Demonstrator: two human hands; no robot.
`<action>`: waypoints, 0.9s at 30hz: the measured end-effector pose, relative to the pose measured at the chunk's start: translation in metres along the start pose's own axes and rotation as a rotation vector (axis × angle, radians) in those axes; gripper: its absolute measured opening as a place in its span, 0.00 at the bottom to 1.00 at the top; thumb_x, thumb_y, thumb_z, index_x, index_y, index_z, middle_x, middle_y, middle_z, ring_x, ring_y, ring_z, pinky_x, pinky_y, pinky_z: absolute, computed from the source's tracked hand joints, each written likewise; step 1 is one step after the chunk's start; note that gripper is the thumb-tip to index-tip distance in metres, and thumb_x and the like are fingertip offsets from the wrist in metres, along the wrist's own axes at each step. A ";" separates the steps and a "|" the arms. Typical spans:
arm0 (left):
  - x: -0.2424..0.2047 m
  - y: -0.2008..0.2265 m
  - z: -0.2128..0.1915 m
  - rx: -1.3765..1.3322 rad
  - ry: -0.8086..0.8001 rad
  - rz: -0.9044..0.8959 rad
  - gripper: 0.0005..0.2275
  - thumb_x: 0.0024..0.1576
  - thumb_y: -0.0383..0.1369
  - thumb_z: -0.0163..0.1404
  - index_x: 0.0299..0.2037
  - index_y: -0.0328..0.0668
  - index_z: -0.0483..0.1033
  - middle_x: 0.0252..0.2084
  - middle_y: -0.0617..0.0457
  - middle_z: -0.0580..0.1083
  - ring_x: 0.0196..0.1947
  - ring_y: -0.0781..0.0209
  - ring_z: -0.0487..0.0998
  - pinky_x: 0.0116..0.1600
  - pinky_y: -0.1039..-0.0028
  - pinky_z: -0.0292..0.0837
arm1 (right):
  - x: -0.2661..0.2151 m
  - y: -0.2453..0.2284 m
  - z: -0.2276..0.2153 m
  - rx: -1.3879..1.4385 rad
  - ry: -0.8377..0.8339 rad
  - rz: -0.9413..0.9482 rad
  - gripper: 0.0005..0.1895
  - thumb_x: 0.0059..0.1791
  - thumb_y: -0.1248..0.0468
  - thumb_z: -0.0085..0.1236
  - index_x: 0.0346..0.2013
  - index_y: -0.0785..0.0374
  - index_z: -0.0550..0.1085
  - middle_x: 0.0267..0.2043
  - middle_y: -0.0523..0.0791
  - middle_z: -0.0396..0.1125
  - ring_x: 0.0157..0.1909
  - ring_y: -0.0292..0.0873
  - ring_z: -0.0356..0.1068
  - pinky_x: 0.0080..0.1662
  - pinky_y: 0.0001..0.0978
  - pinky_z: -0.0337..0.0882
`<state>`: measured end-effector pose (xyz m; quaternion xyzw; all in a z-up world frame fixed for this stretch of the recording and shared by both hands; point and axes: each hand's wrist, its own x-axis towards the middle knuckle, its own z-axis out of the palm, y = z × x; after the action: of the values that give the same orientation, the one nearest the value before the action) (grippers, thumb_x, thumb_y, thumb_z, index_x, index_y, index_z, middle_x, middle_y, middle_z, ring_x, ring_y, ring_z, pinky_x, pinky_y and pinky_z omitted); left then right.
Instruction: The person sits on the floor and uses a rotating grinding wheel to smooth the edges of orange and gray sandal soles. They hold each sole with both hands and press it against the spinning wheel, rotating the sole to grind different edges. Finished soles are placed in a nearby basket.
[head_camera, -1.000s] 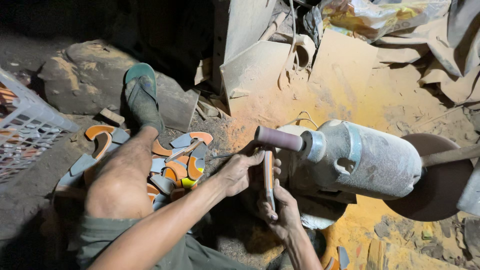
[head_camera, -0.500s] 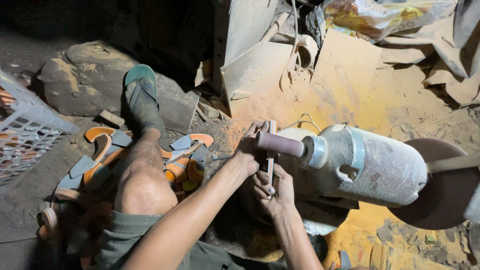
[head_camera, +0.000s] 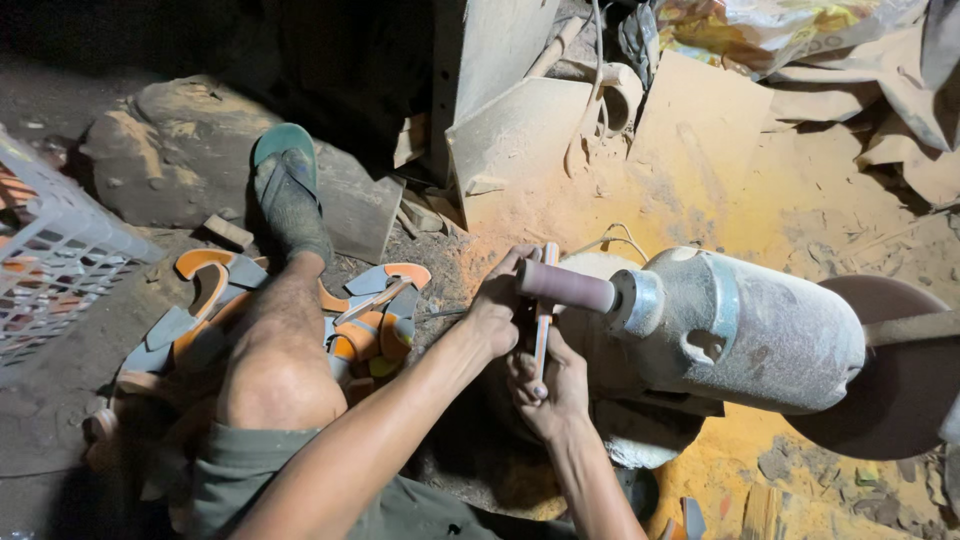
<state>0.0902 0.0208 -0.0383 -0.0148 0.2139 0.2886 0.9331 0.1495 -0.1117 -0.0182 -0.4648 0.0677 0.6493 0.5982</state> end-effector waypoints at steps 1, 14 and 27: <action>-0.008 -0.002 -0.003 0.069 0.008 -0.002 0.12 0.65 0.42 0.46 0.40 0.43 0.74 0.30 0.51 0.74 0.27 0.59 0.76 0.31 0.68 0.77 | -0.006 0.004 0.001 -0.019 0.081 0.003 0.19 0.54 0.43 0.43 0.31 0.52 0.70 0.14 0.43 0.57 0.09 0.34 0.47 0.14 0.24 0.45; -0.093 -0.001 -0.003 0.530 -0.269 0.051 0.16 0.64 0.42 0.48 0.55 0.40 0.73 0.44 0.48 0.78 0.42 0.58 0.79 0.45 0.63 0.79 | -0.029 0.034 -0.047 -0.081 0.055 -0.109 0.19 0.50 0.46 0.57 0.34 0.59 0.69 0.22 0.42 0.60 0.16 0.38 0.59 0.17 0.24 0.54; -0.101 -0.014 -0.010 0.745 -0.115 0.318 0.12 0.58 0.34 0.59 0.46 0.36 0.73 0.42 0.56 0.76 0.42 0.67 0.78 0.47 0.71 0.76 | -0.042 0.029 -0.004 -0.529 0.004 -0.674 0.17 0.54 0.51 0.49 0.48 0.61 0.70 0.42 0.40 0.68 0.43 0.31 0.64 0.46 0.27 0.68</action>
<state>0.0187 -0.0463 -0.0071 0.3736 0.2510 0.3324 0.8288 0.1214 -0.1521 -0.0049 -0.5995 -0.2557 0.4114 0.6372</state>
